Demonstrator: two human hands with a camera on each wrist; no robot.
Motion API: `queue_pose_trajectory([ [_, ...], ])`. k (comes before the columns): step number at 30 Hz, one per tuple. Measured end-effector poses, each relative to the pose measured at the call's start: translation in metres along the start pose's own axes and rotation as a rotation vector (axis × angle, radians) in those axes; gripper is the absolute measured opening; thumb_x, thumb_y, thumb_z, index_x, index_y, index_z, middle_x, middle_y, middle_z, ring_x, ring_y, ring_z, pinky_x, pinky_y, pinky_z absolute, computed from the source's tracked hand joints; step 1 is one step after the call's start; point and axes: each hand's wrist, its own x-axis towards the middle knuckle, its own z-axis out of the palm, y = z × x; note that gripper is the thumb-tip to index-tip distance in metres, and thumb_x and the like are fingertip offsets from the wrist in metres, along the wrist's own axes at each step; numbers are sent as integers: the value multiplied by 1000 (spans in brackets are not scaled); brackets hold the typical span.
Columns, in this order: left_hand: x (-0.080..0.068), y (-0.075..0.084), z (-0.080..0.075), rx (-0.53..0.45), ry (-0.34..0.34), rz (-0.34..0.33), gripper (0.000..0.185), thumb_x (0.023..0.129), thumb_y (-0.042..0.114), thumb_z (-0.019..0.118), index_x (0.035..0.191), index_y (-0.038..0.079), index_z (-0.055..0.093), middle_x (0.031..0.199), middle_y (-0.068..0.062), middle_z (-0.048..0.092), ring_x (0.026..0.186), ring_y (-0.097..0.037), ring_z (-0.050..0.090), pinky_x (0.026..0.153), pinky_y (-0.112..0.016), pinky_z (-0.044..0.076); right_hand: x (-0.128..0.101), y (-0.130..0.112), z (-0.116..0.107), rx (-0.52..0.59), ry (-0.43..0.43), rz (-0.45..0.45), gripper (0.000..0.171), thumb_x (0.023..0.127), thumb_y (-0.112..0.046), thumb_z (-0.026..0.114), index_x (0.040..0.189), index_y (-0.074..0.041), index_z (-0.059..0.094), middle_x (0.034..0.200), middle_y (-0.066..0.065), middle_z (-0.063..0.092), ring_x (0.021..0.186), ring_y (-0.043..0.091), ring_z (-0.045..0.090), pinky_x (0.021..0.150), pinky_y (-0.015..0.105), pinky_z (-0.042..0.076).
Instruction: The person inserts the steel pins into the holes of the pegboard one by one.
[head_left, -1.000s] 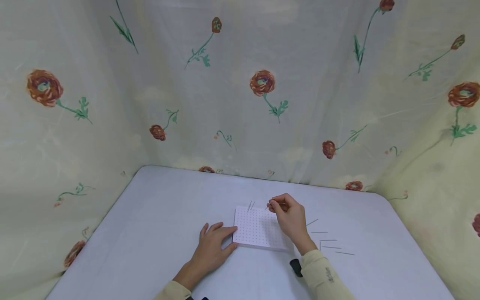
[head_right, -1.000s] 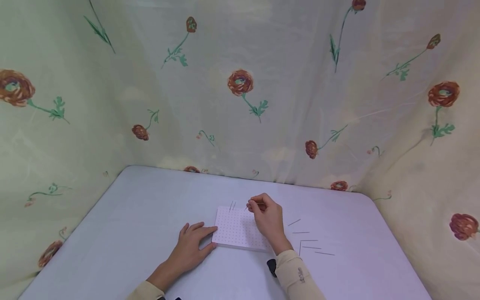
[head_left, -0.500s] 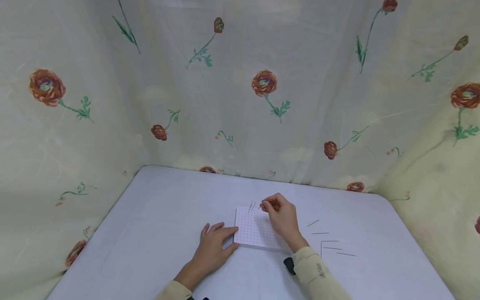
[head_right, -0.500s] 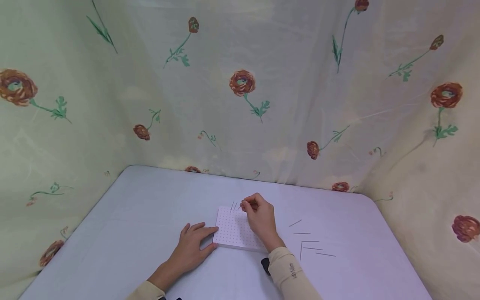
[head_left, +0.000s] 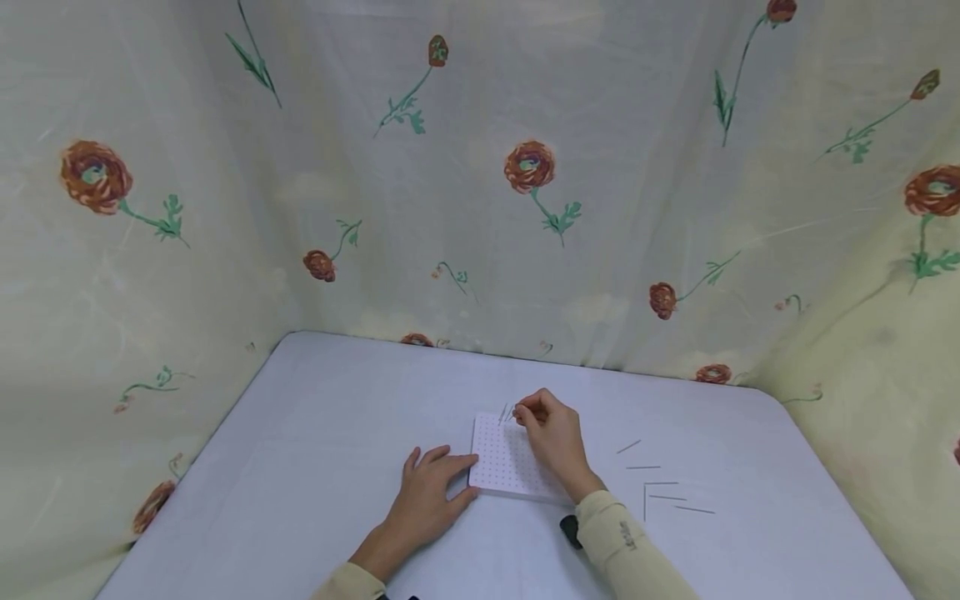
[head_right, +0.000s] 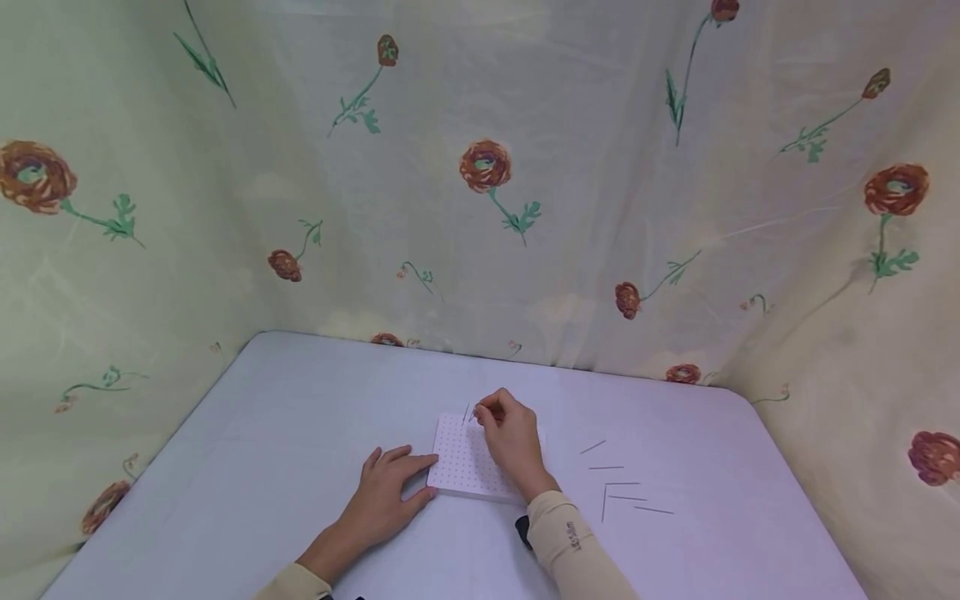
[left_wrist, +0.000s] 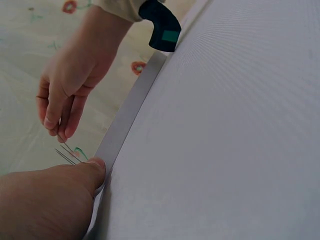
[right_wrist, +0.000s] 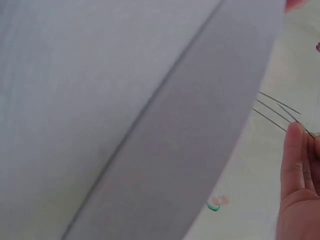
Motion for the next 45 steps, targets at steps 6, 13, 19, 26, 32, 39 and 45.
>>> queue_pose_trajectory([
  [6,1,0,-1,2,4,8,46,83,46,67,126,30,59,122,9,65,129,-24,47,111,-63,19,2,2,1,-54,-13,-20,5,90,-14,65,88,-9,63,86,3,71,74,9,67,65,16,55],
  [13,1,0,-2,5,18,15,46,83,45,68,126,29,59,122,10,65,128,-24,47,110,-63,19,3,2,2,-115,-30,-18,5,88,-15,67,88,-11,64,83,0,71,73,8,65,65,18,54],
  [19,0,-1,-1,-8,15,20,46,83,45,68,126,29,60,122,9,65,128,-24,47,110,-63,19,2,4,5,-151,-48,-26,4,87,-14,68,87,-13,64,82,-2,71,74,6,64,67,20,54],
  [26,0,0,-2,-5,6,22,46,84,44,68,126,29,59,123,9,65,128,-25,47,110,-63,19,3,5,5,-169,-67,-25,4,87,-14,68,88,-13,64,83,-2,70,75,7,63,68,20,53],
  [32,1,-1,-2,5,13,28,46,84,43,68,126,29,59,123,8,65,128,-25,47,110,-63,20,3,6,5,-192,-79,-22,5,87,-13,68,86,-16,64,84,-2,70,77,8,63,70,24,53],
  [39,0,-4,0,1,48,57,45,83,42,69,125,27,60,121,8,66,127,-25,49,108,-63,22,3,8,8,-209,-104,-11,4,87,-15,68,88,-17,64,83,-5,69,78,7,62,71,25,53],
  [45,0,-5,1,-10,47,66,46,83,43,69,125,28,60,121,8,66,126,-25,49,108,-62,23,5,5,10,-229,-123,26,4,89,-19,66,90,-16,64,81,-5,67,74,7,58,67,23,49],
])
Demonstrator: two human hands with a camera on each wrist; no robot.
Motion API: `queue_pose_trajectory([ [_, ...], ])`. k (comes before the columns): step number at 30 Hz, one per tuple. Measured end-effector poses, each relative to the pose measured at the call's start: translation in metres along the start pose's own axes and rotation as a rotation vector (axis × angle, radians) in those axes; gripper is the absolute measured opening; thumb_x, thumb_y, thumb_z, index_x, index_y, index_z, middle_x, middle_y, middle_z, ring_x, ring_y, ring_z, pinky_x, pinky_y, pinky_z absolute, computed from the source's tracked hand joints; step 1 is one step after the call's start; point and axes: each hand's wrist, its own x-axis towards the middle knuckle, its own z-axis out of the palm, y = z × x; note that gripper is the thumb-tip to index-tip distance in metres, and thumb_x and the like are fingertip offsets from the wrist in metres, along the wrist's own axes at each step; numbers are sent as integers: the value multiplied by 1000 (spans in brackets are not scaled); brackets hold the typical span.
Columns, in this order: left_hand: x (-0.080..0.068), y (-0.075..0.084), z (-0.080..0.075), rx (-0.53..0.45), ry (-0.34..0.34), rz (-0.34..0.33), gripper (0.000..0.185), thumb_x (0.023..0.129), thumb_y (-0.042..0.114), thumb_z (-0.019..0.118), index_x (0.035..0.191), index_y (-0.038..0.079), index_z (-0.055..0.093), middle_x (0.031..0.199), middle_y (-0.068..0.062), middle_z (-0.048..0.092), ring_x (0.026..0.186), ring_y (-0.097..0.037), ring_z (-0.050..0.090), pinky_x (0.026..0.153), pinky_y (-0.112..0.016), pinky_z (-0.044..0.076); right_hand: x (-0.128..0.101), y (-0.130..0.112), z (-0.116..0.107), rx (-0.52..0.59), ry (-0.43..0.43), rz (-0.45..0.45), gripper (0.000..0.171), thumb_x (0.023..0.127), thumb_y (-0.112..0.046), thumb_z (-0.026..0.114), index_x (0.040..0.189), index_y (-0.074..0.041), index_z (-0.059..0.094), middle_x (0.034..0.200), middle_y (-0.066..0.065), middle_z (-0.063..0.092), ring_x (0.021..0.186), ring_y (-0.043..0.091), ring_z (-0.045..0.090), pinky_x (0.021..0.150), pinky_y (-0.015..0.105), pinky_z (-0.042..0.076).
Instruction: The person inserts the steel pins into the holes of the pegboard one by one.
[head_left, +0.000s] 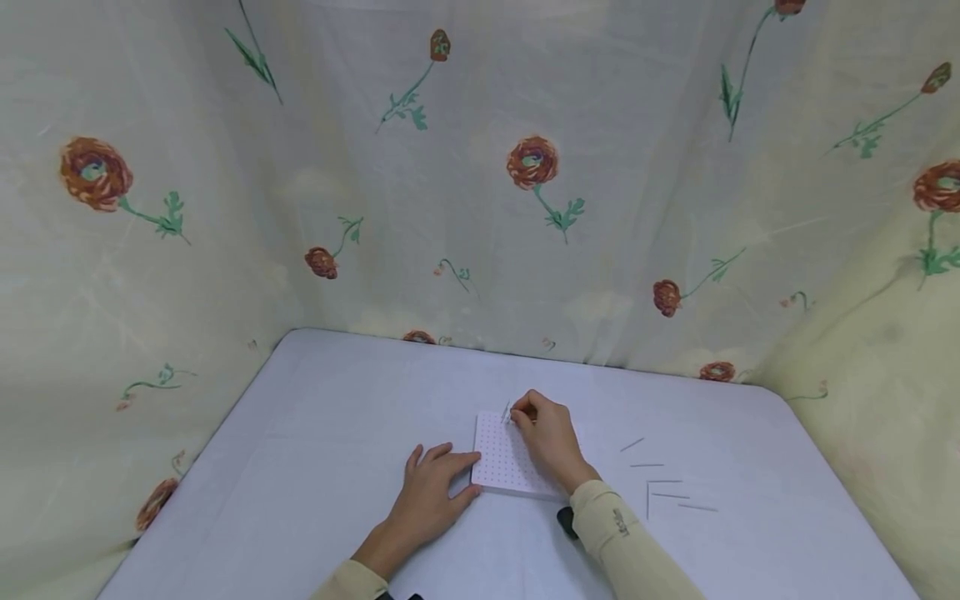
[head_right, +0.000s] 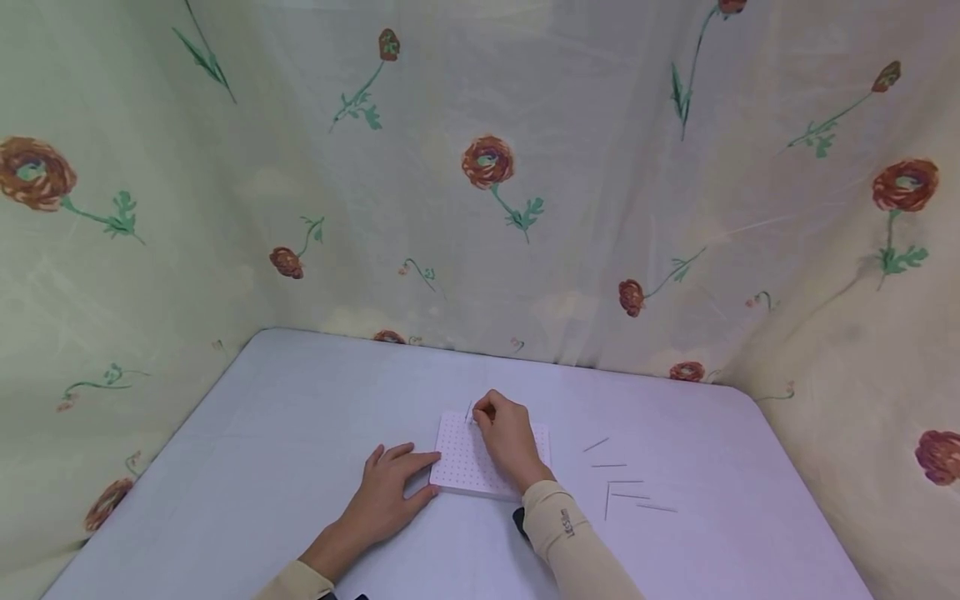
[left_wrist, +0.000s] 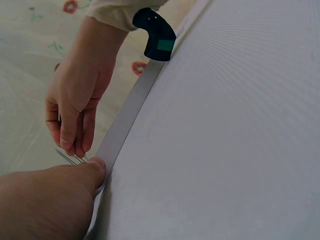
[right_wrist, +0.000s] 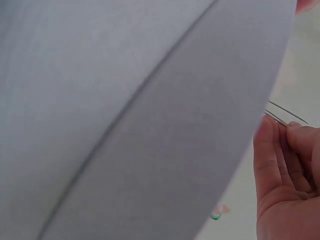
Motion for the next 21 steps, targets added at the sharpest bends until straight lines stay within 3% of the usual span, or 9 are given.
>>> queue_pose_trajectory([
  [14,1,0,2,-2,-7,-9,46,83,43,69,125,28,60,121,8,66,126,-25,49,109,-62,22,2,4,0,-13,-25,69,8,87,-13,68,92,-17,65,86,-3,69,79,9,62,71,26,52],
  [21,0,2,0,-6,12,-2,45,82,40,70,124,27,61,120,7,66,125,-26,50,107,-64,23,1,6,-7,11,5,44,11,86,-10,68,96,-15,65,91,-2,69,84,11,64,76,28,54],
])
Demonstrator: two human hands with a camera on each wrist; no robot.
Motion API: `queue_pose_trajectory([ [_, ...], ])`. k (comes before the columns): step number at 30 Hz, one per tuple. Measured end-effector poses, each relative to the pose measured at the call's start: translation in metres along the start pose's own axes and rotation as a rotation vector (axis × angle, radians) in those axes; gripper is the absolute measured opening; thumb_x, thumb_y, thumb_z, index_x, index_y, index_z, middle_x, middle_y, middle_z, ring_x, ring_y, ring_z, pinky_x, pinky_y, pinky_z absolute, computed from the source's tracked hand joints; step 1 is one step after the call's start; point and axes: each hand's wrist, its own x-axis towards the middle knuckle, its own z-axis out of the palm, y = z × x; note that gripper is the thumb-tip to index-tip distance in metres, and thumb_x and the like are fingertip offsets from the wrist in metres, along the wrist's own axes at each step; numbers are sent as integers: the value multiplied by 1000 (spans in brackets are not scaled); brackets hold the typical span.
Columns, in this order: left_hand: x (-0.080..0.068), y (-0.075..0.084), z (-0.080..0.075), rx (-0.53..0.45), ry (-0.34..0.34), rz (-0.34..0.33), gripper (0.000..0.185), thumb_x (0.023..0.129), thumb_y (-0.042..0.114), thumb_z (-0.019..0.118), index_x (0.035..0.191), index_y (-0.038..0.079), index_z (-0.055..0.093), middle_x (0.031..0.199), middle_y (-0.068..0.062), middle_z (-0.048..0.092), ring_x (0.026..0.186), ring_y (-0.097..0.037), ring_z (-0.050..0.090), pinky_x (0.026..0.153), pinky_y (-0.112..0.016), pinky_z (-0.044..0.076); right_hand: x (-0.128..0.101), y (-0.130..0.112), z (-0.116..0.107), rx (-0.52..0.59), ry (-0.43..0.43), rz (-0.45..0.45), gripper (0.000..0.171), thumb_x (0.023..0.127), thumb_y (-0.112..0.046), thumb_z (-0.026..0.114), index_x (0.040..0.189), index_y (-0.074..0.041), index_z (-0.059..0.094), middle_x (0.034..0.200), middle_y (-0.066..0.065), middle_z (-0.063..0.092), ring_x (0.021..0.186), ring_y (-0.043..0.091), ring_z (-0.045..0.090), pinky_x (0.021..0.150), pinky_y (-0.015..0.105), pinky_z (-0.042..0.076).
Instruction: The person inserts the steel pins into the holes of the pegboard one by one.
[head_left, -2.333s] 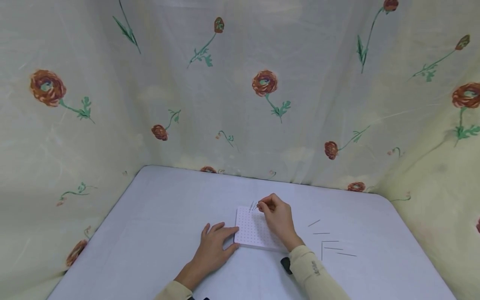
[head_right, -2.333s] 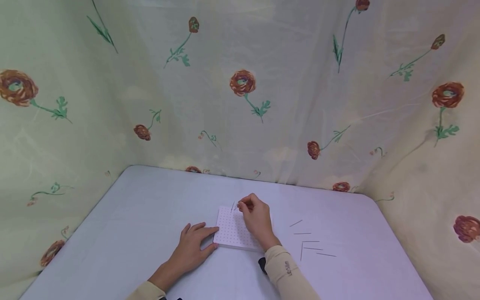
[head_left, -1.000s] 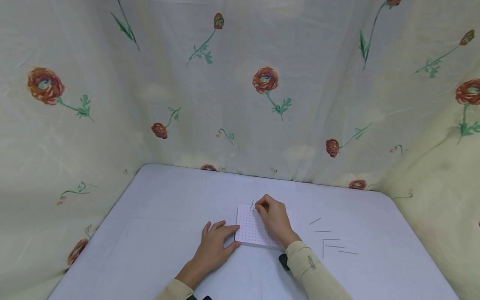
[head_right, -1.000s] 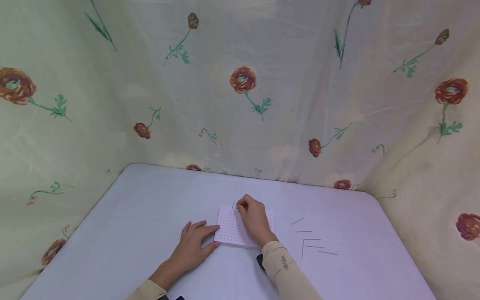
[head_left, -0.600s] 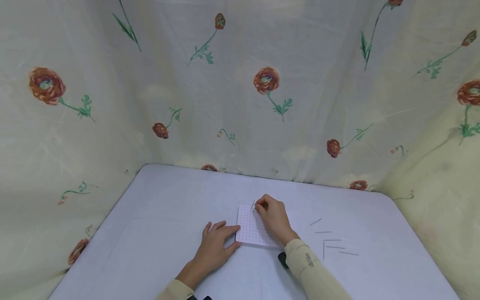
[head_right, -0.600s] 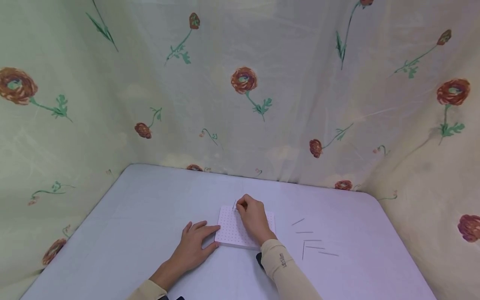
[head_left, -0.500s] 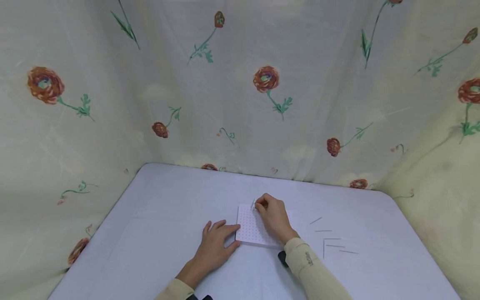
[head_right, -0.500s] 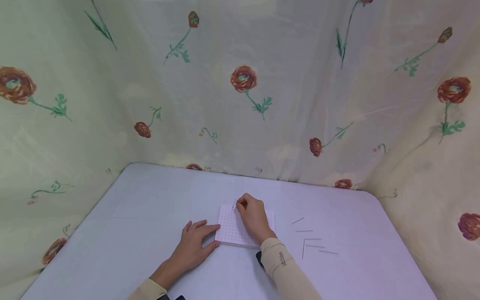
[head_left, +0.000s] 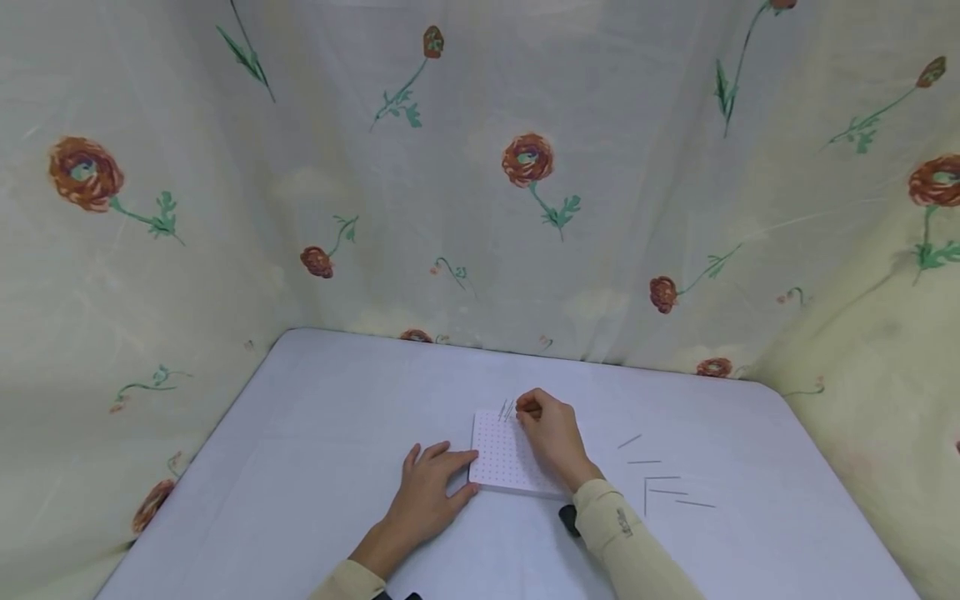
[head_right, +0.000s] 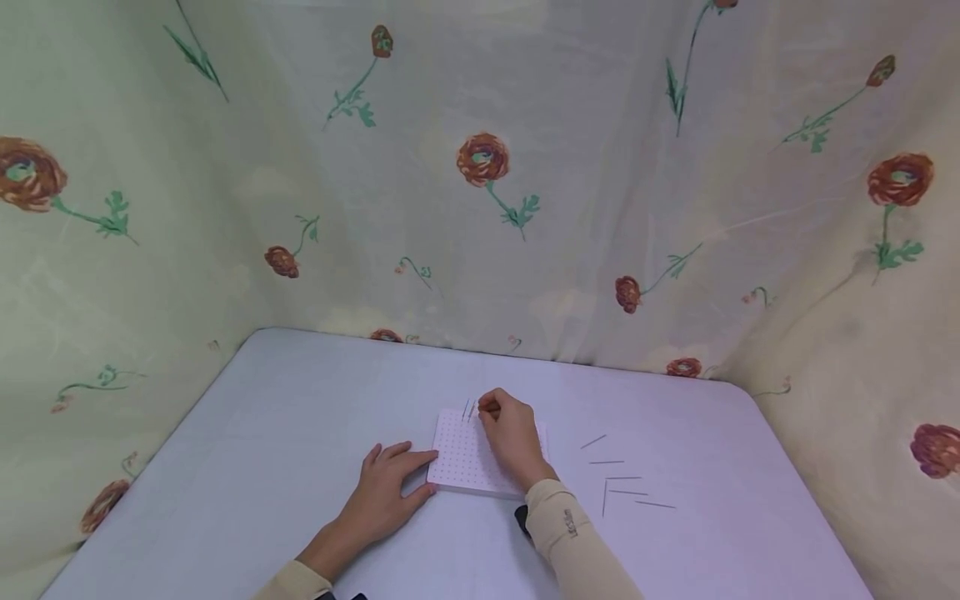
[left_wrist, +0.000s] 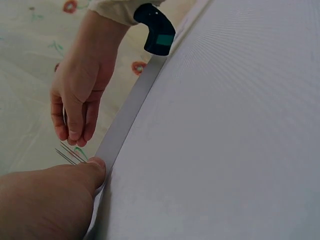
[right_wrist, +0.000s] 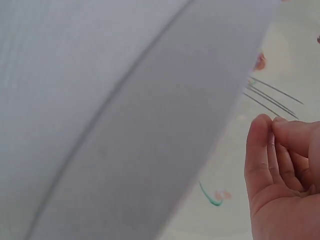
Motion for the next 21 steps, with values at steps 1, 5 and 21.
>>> queue_pose_trajectory([
  [1,0,1,-1,-1,-6,-7,45,82,41,70,124,27,61,120,8,66,126,-26,50,108,-64,22,0,0,-2,9,3,-2,12,86,-10,67,97,-15,65,92,-1,70,85,11,65,77,28,55],
  [5,0,3,-2,5,-32,-29,45,83,42,69,125,28,60,122,9,65,128,-25,48,110,-63,20,-2,1,-11,41,-1,1,14,87,-11,67,100,-13,64,95,0,69,89,12,65,80,28,55],
  [21,-1,3,0,-8,-10,-22,46,83,41,69,125,27,60,122,9,65,128,-24,48,110,-62,19,-18,15,-46,40,37,-34,19,85,-13,69,104,-8,65,96,3,69,91,15,65,81,27,55],
])
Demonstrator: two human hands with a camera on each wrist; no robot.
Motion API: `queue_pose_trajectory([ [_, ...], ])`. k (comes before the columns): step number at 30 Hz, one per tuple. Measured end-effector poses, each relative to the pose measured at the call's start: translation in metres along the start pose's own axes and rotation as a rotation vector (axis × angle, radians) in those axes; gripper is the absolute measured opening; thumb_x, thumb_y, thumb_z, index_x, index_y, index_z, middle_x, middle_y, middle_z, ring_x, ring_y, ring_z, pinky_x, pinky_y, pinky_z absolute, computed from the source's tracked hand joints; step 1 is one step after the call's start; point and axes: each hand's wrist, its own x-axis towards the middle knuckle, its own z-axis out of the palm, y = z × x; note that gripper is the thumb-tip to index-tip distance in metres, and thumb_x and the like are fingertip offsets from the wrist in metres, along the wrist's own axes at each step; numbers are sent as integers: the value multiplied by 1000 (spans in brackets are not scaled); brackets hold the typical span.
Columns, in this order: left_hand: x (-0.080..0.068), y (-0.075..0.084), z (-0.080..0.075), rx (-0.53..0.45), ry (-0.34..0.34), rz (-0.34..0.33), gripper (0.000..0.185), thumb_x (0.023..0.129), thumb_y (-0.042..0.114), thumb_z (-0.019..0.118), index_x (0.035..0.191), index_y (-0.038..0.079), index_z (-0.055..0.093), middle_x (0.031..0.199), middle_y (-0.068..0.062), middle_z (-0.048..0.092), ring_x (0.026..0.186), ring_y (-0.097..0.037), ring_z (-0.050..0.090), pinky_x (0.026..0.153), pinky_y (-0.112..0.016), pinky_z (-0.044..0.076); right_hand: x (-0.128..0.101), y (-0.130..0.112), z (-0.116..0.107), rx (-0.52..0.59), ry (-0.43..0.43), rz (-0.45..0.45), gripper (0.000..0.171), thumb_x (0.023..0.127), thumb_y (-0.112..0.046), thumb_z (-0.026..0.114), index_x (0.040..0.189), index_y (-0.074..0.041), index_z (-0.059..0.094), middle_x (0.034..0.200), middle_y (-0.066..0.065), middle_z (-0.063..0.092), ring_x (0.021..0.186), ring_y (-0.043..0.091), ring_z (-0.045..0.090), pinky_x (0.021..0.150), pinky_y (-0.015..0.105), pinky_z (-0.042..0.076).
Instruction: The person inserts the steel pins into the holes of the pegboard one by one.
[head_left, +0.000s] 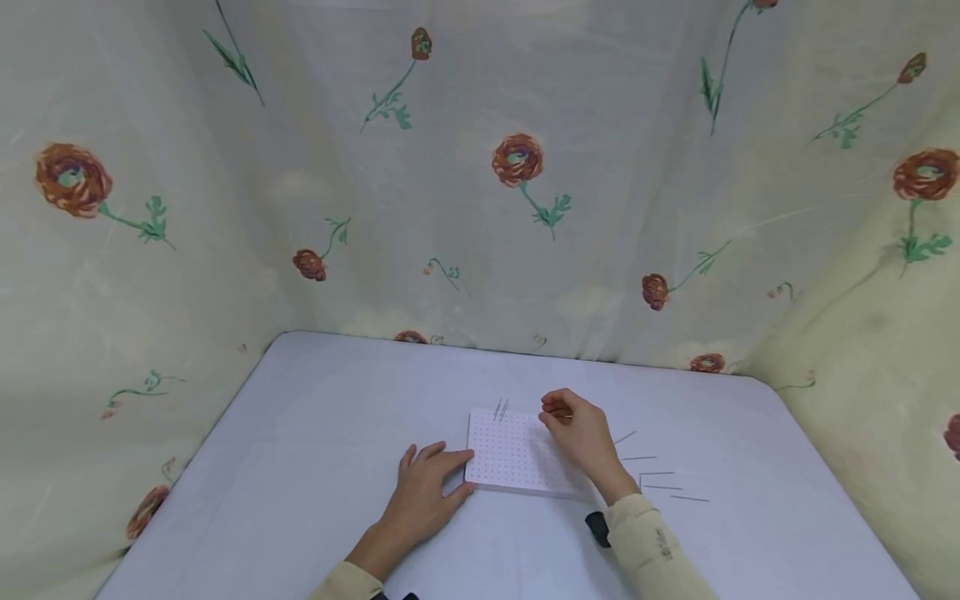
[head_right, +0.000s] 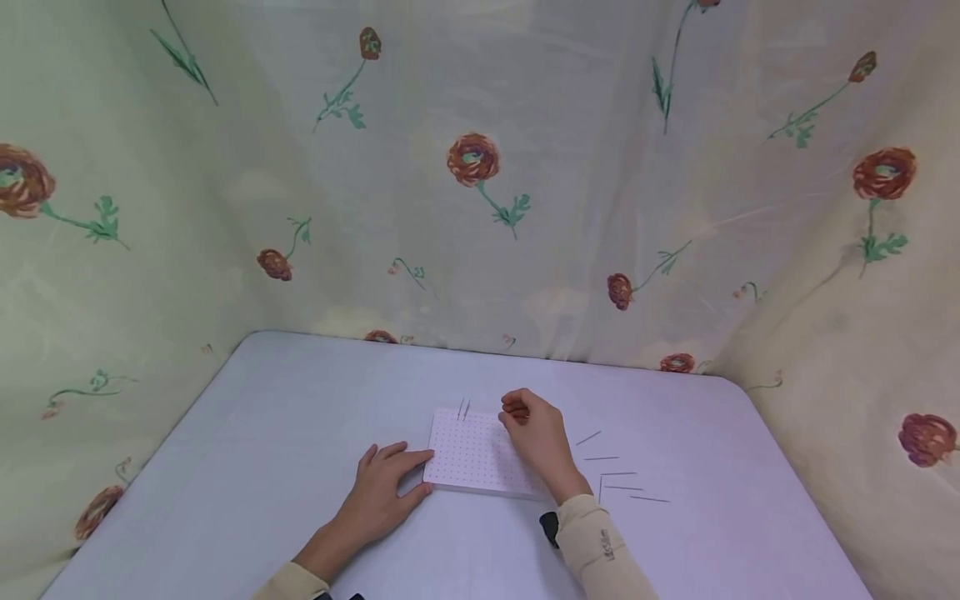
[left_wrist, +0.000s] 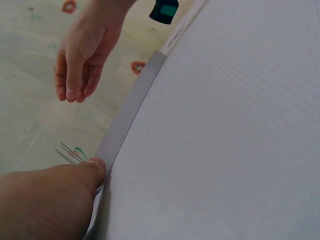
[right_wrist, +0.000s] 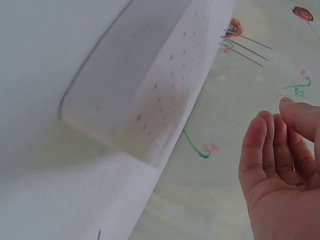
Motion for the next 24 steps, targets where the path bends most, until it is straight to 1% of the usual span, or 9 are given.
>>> queue_pose_trajectory([
  [7,0,0,2,-5,-9,-4,47,83,43,69,126,27,60,123,9,65,128,-25,48,110,-63,19,-11,11,-16,-23,16,35,19,87,-16,68,105,-9,65,98,3,69,92,15,65,82,28,56],
  [12,0,0,-1,-6,14,10,46,82,41,71,125,26,61,122,8,66,127,-26,49,108,-63,21,-17,22,-31,-48,43,40,19,88,-16,67,106,-11,64,98,3,69,92,15,65,81,29,56],
  [16,0,0,-1,-2,16,11,46,82,40,71,125,27,61,121,8,66,127,-26,49,108,-63,22,-22,32,-43,-86,64,49,20,88,-17,67,107,-11,64,98,4,69,91,16,64,81,29,56],
  [18,0,0,-1,-3,10,5,46,82,41,70,125,27,60,122,9,65,127,-25,49,109,-63,21,-24,37,-50,-101,73,57,21,88,-18,67,107,-10,64,98,4,68,91,16,63,80,26,56],
  [24,-1,1,1,-11,6,-2,46,82,41,70,125,28,60,123,10,65,128,-24,48,110,-62,20,-33,51,-75,-131,94,89,23,89,-24,66,108,-12,64,98,3,68,89,15,62,72,12,50],
])
